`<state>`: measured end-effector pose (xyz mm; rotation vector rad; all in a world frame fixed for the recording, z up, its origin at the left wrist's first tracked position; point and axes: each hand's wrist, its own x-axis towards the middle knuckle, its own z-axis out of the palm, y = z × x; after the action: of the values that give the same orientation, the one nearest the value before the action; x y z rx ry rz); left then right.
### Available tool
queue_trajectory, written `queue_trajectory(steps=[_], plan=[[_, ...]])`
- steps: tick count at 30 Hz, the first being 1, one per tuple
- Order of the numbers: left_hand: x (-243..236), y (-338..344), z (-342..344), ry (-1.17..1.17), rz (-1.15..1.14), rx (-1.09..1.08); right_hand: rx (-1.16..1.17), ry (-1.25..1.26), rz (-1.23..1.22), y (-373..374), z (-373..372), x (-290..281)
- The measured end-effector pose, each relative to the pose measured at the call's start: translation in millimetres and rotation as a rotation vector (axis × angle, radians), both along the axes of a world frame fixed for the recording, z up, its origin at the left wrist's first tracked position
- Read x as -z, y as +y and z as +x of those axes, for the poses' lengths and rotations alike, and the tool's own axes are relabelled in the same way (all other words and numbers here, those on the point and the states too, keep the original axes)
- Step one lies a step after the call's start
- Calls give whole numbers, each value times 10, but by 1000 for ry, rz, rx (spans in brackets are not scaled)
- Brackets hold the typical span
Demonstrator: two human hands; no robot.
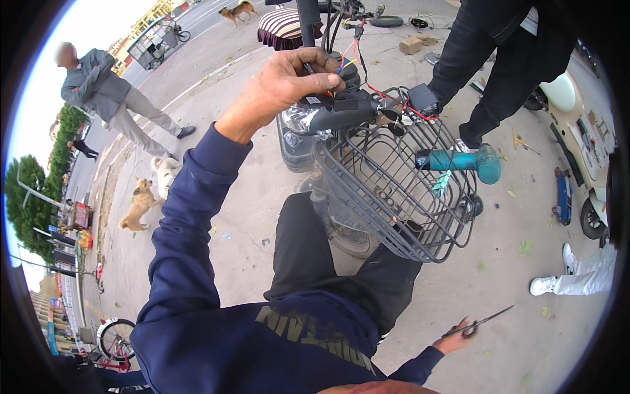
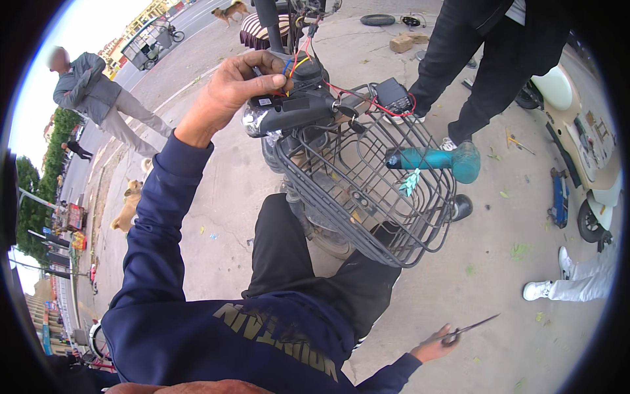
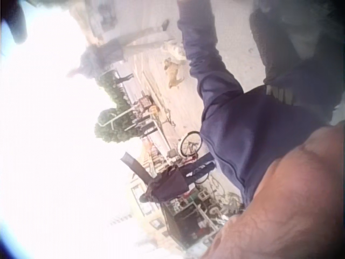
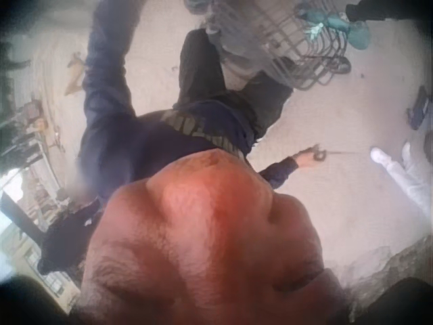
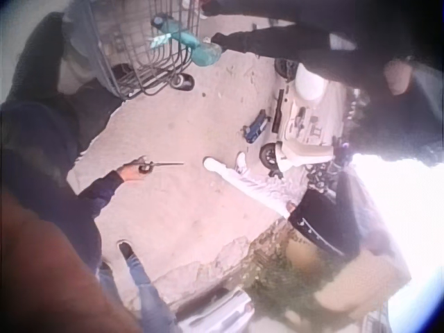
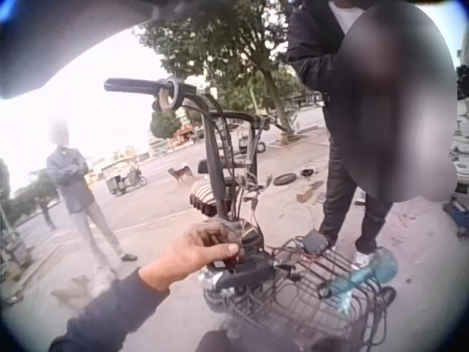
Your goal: The person repairs the wiring of an electric scooter's headlight assembly. They use pliers to strip and cut wires, then connect and twist the wires together. The headlight is tested and lights up, indicating a successful repair.
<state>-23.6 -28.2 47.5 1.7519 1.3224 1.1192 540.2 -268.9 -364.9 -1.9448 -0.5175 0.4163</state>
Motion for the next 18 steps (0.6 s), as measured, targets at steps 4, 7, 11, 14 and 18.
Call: queue_trajectory(steps=[4,7,11,14,18], plan=[[52,37,49,-33,52,13,-401,-198,508,1021,-845,-1978],[58,36,97,-77,56,-9,-791,-430,530,1558,-1545,-2854],[112,27,49,-134,51,-21,-1157,-671,477,2003,-2411,-3598],[151,95,27,-142,44,-13,-1126,-781,524,2214,-2901,-3681],[135,121,17,-185,20,5,-1067,-871,527,2345,-3219,-3551]])
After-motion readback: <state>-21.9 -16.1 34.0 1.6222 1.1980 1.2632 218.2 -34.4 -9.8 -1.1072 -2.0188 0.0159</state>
